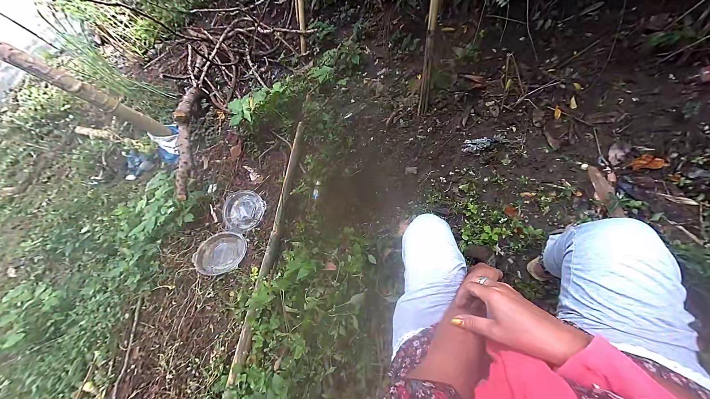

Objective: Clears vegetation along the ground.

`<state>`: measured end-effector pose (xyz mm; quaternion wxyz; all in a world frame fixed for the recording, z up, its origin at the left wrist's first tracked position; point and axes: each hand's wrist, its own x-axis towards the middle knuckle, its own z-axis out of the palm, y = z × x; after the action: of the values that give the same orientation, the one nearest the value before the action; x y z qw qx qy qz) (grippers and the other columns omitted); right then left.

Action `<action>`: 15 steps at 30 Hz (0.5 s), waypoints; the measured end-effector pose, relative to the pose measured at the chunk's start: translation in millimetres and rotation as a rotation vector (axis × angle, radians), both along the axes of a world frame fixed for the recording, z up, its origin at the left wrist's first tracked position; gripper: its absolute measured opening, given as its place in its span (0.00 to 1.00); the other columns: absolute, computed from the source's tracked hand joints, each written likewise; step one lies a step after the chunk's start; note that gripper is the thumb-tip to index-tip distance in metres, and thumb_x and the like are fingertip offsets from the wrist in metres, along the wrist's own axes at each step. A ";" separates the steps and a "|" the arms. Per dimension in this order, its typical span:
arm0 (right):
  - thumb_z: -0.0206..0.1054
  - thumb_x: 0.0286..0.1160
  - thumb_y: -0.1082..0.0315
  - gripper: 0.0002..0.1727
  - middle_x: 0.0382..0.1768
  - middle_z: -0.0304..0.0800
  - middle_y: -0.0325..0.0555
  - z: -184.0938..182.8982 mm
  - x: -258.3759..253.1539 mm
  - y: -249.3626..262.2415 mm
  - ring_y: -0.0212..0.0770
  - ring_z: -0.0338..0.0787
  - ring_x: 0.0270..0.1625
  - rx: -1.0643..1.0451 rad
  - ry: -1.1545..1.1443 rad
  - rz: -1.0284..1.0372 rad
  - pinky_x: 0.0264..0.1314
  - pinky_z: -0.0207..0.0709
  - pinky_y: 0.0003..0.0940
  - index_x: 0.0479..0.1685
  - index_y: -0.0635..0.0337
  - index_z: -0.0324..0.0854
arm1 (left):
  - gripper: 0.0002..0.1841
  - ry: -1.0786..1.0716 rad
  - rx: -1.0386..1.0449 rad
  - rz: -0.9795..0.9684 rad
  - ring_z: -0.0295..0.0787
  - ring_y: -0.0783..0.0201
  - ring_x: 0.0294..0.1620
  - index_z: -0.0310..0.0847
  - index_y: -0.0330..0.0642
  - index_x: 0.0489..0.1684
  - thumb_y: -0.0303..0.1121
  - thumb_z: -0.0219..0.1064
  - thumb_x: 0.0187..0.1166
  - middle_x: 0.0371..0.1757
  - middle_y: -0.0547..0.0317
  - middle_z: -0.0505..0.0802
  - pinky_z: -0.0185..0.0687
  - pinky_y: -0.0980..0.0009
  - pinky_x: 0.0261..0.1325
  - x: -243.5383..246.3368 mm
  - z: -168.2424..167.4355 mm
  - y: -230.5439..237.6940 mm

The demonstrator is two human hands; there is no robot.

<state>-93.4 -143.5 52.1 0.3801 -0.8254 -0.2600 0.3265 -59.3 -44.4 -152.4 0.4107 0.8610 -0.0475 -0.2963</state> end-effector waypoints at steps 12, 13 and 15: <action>0.72 0.78 0.45 0.29 0.53 0.89 0.60 -7.4 0.7 -7.5 0.55 0.88 0.60 -0.028 0.015 -0.018 0.70 0.77 0.52 0.56 0.67 0.85 | 0.23 0.479 0.194 0.262 0.84 0.49 0.72 0.80 0.30 0.69 0.41 0.61 0.88 0.71 0.39 0.87 0.74 0.52 0.76 12.6 62.0 -29.2; 0.69 0.78 0.40 0.35 0.60 0.86 0.63 -10.8 2.0 -8.9 0.59 0.85 0.67 -0.079 0.030 -0.010 0.76 0.73 0.55 0.62 0.68 0.83 | 0.23 0.431 0.186 0.305 0.85 0.50 0.72 0.80 0.30 0.70 0.40 0.62 0.86 0.71 0.39 0.88 0.75 0.55 0.76 7.7 63.4 -32.2; 0.67 0.79 0.39 0.37 0.63 0.84 0.66 -9.1 -1.8 -11.0 0.62 0.83 0.70 -0.095 0.039 -0.002 0.78 0.71 0.57 0.64 0.71 0.81 | 0.21 0.410 0.079 0.352 0.87 0.51 0.67 0.81 0.27 0.66 0.37 0.63 0.84 0.67 0.38 0.89 0.79 0.57 0.71 2.6 58.3 -29.3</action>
<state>-95.2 -154.5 43.0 0.3459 -0.8362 -0.2362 0.3541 -56.6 -73.8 -94.0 0.4229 0.7934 0.1987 -0.3901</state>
